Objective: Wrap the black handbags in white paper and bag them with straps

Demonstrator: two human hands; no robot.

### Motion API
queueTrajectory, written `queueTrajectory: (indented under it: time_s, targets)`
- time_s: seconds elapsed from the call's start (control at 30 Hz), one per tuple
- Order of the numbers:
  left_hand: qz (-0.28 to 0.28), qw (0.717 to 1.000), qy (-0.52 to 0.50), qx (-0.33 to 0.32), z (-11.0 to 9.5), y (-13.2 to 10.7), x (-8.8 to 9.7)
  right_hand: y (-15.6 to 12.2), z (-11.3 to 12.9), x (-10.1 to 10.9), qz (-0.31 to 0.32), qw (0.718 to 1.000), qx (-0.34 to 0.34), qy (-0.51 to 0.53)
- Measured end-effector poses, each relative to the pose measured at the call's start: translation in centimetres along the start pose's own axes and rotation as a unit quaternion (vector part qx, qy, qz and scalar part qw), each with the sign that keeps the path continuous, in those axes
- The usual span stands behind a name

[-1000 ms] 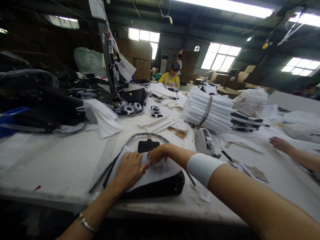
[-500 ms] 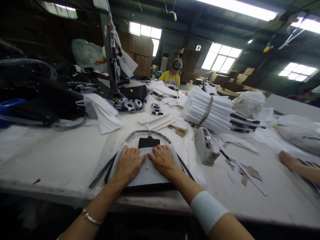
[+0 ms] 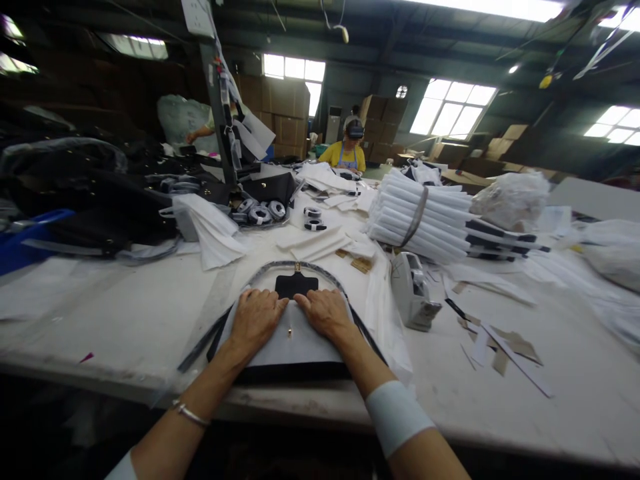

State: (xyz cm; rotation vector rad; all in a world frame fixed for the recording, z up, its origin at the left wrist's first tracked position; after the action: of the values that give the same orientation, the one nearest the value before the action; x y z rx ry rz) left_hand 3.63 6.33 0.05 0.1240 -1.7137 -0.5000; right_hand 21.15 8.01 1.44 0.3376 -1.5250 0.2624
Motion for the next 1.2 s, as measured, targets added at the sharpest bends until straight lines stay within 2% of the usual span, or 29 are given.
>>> queueTrajectory:
  time_s: [0.2,0.37,0.5,0.57,0.63,0.7,0.77,0.83,0.93,1.0,1.1,1.2]
  targets:
    - [0.006,1.0,0.009,-0.016,0.1,0.2,-0.2,0.3,-0.1,-0.3,0.008,1.0,-0.002,0.011]
    - [0.014,1.0,0.002,-0.012,0.0,0.5,-0.5,0.5,0.0,-1.0,-0.004,0.999,-0.043,0.007]
    - [0.016,1.0,-0.003,-0.011,-0.1,0.7,-0.5,0.7,-0.2,-1.7,-0.087,0.99,-0.104,0.039]
    - [0.017,1.0,-0.006,-0.012,-0.1,0.6,-0.4,0.9,-0.6,-2.0,-0.124,0.983,-0.107,0.082]
    - [0.017,1.0,-0.01,-0.012,-0.1,0.5,-0.3,0.9,-1.1,-2.2,-0.134,0.976,-0.097,0.141]
    - [0.016,1.0,-0.015,-0.01,-0.1,0.4,-0.4,0.9,-1.7,-2.2,-0.155,0.959,-0.093,0.218]
    - [0.013,1.0,-0.022,-0.003,-0.1,0.4,-0.4,0.7,-2.2,-2.1,-0.195,0.933,-0.077,0.292]
    - [0.01,0.999,-0.033,0.007,-0.1,0.4,-0.6,0.4,-2.3,-1.8,-0.232,0.912,-0.031,0.338]
    - [0.002,0.998,-0.054,0.019,0.1,0.4,-1.0,-0.2,-1.8,-1.4,-0.246,0.908,0.052,0.334]
    - [-0.009,0.997,-0.073,0.031,0.4,0.3,-1.3,-0.7,-1.3,-1.2,-0.253,0.91,0.085,0.317]
    - [-0.039,0.991,-0.106,0.067,1.0,0.3,-1.9,-1.4,-0.6,-1.0,-0.269,0.892,0.141,0.334]
    - [-0.069,0.982,-0.146,0.094,1.8,0.4,-2.2,-2.2,-0.3,-0.7,-0.244,0.886,0.187,0.347]
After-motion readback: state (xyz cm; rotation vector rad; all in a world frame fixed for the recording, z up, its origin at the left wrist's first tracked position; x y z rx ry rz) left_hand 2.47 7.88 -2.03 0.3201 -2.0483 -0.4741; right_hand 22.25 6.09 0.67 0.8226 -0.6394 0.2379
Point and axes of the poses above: each hand's wrist, its own y-axis towards the middle knuckle, its own x-axis out of the back of the hand, z = x × y, the point moved 1 cm from there along y, towards the middle knuckle, and after that the axes turned 5 degrees about x, right-handed, at the moved point
